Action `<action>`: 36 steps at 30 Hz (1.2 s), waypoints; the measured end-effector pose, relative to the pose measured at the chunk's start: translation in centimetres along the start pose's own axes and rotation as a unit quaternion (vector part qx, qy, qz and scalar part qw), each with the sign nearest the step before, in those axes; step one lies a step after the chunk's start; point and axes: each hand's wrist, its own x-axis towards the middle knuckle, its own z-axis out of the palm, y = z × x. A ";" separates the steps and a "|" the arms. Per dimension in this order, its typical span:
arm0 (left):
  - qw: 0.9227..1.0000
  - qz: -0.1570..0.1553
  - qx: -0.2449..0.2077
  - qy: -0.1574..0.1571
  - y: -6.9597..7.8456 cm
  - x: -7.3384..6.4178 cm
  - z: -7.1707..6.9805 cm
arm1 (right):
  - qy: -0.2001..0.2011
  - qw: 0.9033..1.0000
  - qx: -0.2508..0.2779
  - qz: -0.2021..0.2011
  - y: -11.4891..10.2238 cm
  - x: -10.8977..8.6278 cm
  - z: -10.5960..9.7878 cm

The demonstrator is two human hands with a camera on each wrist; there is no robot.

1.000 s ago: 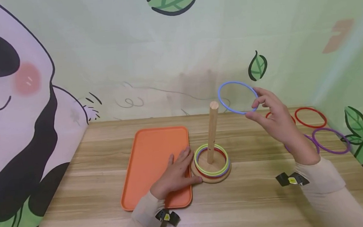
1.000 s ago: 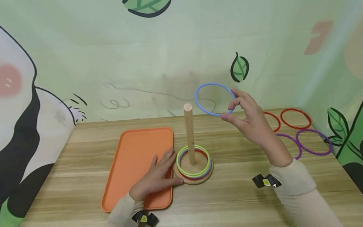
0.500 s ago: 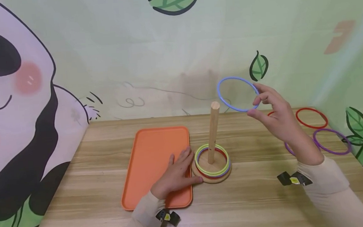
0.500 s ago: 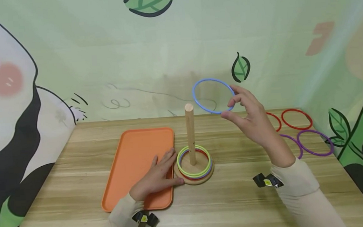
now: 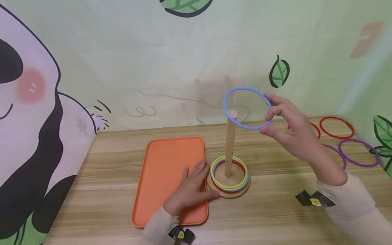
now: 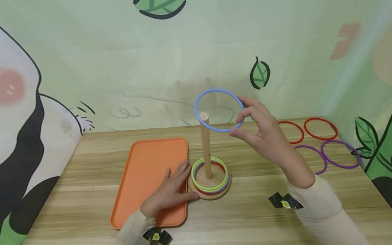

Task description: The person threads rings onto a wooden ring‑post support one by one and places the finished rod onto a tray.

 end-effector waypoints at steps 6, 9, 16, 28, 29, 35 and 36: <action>1.000 0.000 0.000 0.000 0.0 0.0 0.0 | -0.010 1.000 0.007 -0.013 0.1 -0.5 0.6; 1.000 0.000 -0.001 -0.002 0.0 0.0 0.1 | -0.014 1.000 0.011 -0.007 0.2 -0.9 1.0; 1.000 0.002 -0.003 0.001 -0.2 0.0 0.2 | -0.024 0.999 0.012 -0.017 0.7 -1.9 2.1; 1.000 0.000 -0.012 0.002 0.0 -0.1 0.0 | -0.030 0.999 0.017 -0.009 1.3 -3.3 3.1; 1.000 0.000 -0.012 0.001 0.0 -0.1 0.0 | -0.030 0.999 0.020 -0.011 1.4 -3.4 3.2; 1.000 -0.003 -0.014 -0.001 0.1 -0.1 0.0 | -0.037 0.999 0.023 -0.012 1.7 -4.1 3.8; 1.000 -0.003 -0.014 -0.001 0.1 -0.1 -0.1 | -0.038 0.999 0.023 -0.011 1.8 -4.2 3.9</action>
